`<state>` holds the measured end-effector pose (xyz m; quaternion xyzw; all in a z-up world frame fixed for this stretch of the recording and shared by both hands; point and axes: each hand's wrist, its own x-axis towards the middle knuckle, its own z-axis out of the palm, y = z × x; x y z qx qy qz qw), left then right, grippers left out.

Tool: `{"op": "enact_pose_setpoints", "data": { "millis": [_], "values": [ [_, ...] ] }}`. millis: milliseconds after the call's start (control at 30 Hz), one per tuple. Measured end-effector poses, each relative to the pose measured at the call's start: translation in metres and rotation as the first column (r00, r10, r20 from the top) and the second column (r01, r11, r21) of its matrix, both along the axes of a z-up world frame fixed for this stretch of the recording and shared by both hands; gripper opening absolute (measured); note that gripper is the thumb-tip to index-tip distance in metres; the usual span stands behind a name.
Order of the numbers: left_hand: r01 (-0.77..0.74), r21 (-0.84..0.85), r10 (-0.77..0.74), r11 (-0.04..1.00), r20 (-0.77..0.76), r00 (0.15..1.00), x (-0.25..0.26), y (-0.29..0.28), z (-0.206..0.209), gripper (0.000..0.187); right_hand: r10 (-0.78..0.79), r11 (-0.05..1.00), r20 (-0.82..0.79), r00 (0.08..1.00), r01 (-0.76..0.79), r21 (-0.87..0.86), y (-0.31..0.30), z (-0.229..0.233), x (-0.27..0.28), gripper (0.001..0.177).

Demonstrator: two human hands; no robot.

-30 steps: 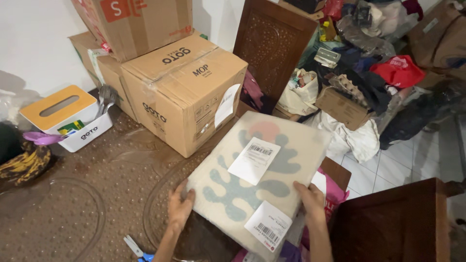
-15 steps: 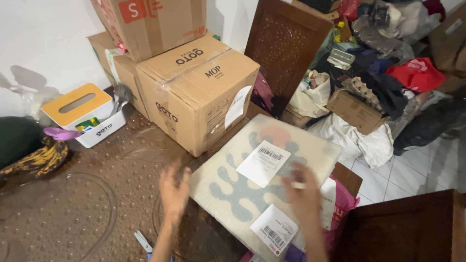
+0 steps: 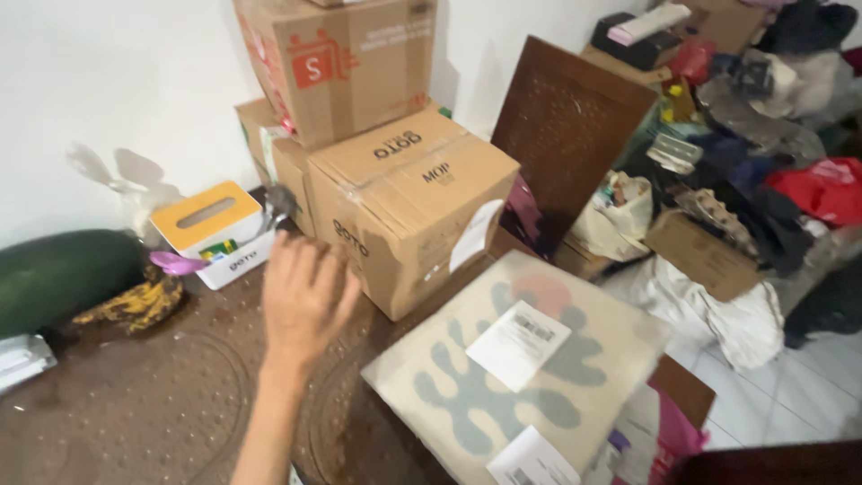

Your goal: The person cuts open a wrapped package and a cardboard box using scissors, places food sachets into a kitchen drawer, and unpacks candy boxes, seasoning packets, and spice jars from the box onto the table by hand.

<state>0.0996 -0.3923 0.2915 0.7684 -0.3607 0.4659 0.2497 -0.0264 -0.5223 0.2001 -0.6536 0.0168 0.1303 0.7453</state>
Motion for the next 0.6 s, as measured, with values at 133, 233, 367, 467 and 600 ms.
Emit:
{"op": "enact_pose_setpoints", "data": {
  "millis": [133,233,367,467,600],
  "values": [
    [0.028,0.023,-0.027,0.999,-0.032,0.999,0.016,-0.015,-0.012,0.027,0.176,0.982,-0.023,0.984,-0.174,0.07,0.012,0.016,0.022,0.034],
    [0.036,-0.032,-0.039,0.999,-0.1,0.994,0.042,-0.022,-0.02,0.026,0.263,0.957,0.014,0.965,-0.262,0.124,-0.045,0.037,0.052,0.033],
    [-0.117,-0.286,-0.062,0.951,-0.549,0.833,0.111,-0.034,-0.036,0.028,-0.423,0.849,0.61,0.67,0.529,0.007,-0.189,0.058,0.147,0.025],
    [-0.131,-0.351,-0.106,0.927,-0.58,0.807,0.183,-0.051,-0.056,0.058,-0.429,0.453,0.784,0.449,0.858,-0.244,-0.288,0.063,0.231,0.028],
    [-0.155,-0.466,-0.217,0.871,-0.647,0.731,0.259,-0.072,-0.086,0.101,-0.629,0.517,0.406,0.663,0.747,-0.419,-0.346,0.027,0.281,0.059]
  ]
}}
